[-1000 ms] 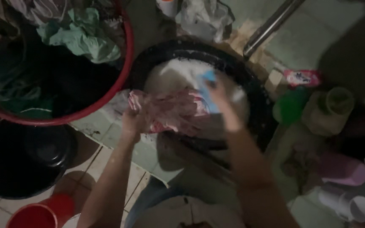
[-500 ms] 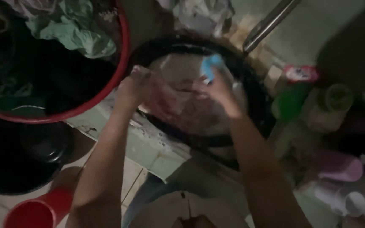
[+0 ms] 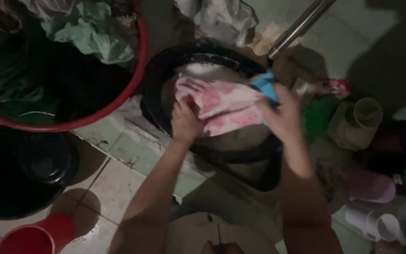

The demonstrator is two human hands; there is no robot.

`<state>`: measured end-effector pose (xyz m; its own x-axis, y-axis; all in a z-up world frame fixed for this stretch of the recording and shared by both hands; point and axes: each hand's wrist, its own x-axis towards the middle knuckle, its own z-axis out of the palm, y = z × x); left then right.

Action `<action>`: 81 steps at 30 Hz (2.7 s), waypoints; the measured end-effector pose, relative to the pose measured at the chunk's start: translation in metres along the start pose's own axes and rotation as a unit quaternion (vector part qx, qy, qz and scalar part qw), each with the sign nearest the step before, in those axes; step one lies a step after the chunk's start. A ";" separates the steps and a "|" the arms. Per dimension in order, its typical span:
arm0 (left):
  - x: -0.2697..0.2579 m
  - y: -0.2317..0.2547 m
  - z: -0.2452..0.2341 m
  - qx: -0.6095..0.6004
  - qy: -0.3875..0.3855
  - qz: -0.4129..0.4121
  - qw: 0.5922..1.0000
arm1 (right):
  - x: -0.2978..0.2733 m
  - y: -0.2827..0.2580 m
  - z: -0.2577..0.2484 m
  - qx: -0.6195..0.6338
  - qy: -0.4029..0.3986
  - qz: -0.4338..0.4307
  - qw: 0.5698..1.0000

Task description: The person washes pink and white underwear by hand in a sink filled with soapy water, scrubbing the fabric with a blue brush and rinsing it.

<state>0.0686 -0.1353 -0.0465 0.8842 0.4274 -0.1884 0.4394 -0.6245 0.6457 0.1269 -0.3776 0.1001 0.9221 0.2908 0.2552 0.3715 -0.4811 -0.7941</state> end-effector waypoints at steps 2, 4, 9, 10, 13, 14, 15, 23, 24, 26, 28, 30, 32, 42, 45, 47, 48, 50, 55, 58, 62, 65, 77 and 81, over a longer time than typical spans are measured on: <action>-0.004 0.003 -0.053 -0.055 -0.063 0.023 0.996 | 0.003 -0.006 -0.023 0.002 0.020 0.002 1.000; -0.014 -0.011 -0.113 -0.181 -0.198 0.049 0.962 | 0.001 0.001 -0.027 0.010 0.036 0.010 0.999; -0.025 -0.074 -0.170 -0.453 -0.289 -0.049 0.842 | 0.000 0.068 0.042 0.272 -0.259 0.293 0.879; -0.027 -0.087 -0.158 -0.453 -0.284 -0.049 0.844 | 0.002 0.080 0.071 0.230 -0.269 0.300 0.885; -0.034 -0.130 -0.107 -0.557 -0.205 -0.123 0.796 | 0.017 0.084 0.119 0.024 -0.249 0.268 0.930; -0.032 -0.143 -0.088 -0.562 -0.165 -0.111 0.803 | 0.026 0.074 0.138 -0.141 -0.208 0.218 0.943; -0.026 -0.156 -0.068 -0.566 -0.124 -0.098 0.809 | 0.035 0.064 0.151 -0.079 -0.222 0.195 0.952; 0.004 -0.175 -0.030 -0.700 -0.101 -0.208 0.676 | 0.001 0.091 0.232 0.035 -0.321 0.023 0.946; 0.000 -0.168 -0.035 -0.715 -0.112 -0.216 0.656 | 0.008 0.099 0.222 0.034 -0.327 0.019 0.944; -0.004 -0.154 -0.028 -0.731 -0.144 -0.243 0.622 | 0.019 0.108 0.196 -0.224 -0.270 0.059 0.935; 0.002 -0.151 -0.013 -0.751 -0.147 -0.236 0.599 | 0.016 0.089 0.243 -0.084 -0.269 0.056 0.958; 0.013 -0.156 -0.011 -0.779 -0.147 -0.183 0.581 | -0.007 0.062 0.266 -0.079 -0.257 0.026 0.963; 0.016 -0.162 -0.028 -0.791 -0.161 -0.164 0.567 | -0.006 0.049 0.254 -0.075 -0.233 -0.039 0.969; -0.023 -0.112 -0.106 -0.776 -0.153 -0.236 0.565 | -0.001 0.013 0.249 -0.133 -0.090 -0.165 0.973; -0.020 -0.090 -0.121 -0.790 -0.185 -0.252 0.528 | 0.018 0.088 0.202 -0.157 -0.172 -0.049 0.971; 0.000 -0.068 -0.127 -0.754 -0.215 -0.252 0.567 | 0.053 0.127 0.151 -0.237 -0.134 0.025 0.962; 0.000 -0.057 -0.127 -0.709 -0.244 -0.261 0.608 | 0.057 0.135 0.135 -0.277 -0.038 -0.040 0.959; 0.001 -0.016 -0.125 -0.763 -0.385 -0.134 0.502 | 0.055 0.131 0.109 -0.307 -0.040 -0.157 0.938; 0.003 0.103 -0.168 -0.482 -0.379 -0.063 0.788 | 0.033 0.098 0.111 0.034 -0.219 -0.052 0.974; 0.019 0.123 -0.218 -0.509 -0.395 0.205 0.737 | 0.041 0.080 0.057 0.257 -0.221 0.128 0.932; 0.048 0.123 -0.261 -0.403 -0.300 0.144 0.853 | 0.057 0.010 -0.045 0.175 -0.038 0.056 0.982; 0.073 0.130 -0.279 -0.407 -0.276 0.131 0.861 | 0.065 -0.074 -0.089 0.177 -0.097 0.070 0.977; 0.039 0.217 -0.279 -0.251 -0.273 0.178 0.911 | 0.078 -0.145 0.000 -0.034 -0.078 -0.091 0.992; 0.033 0.225 -0.283 -0.261 -0.221 0.290 0.894 | 0.070 -0.117 0.041 -0.025 0.025 -0.145 0.989</action>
<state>0.1519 -0.0763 0.3019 0.9663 -0.2410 0.0900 -0.1445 -0.2189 0.9650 0.1438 -0.2675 0.1881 0.7794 0.3814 0.4971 0.6253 -0.4241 -0.6551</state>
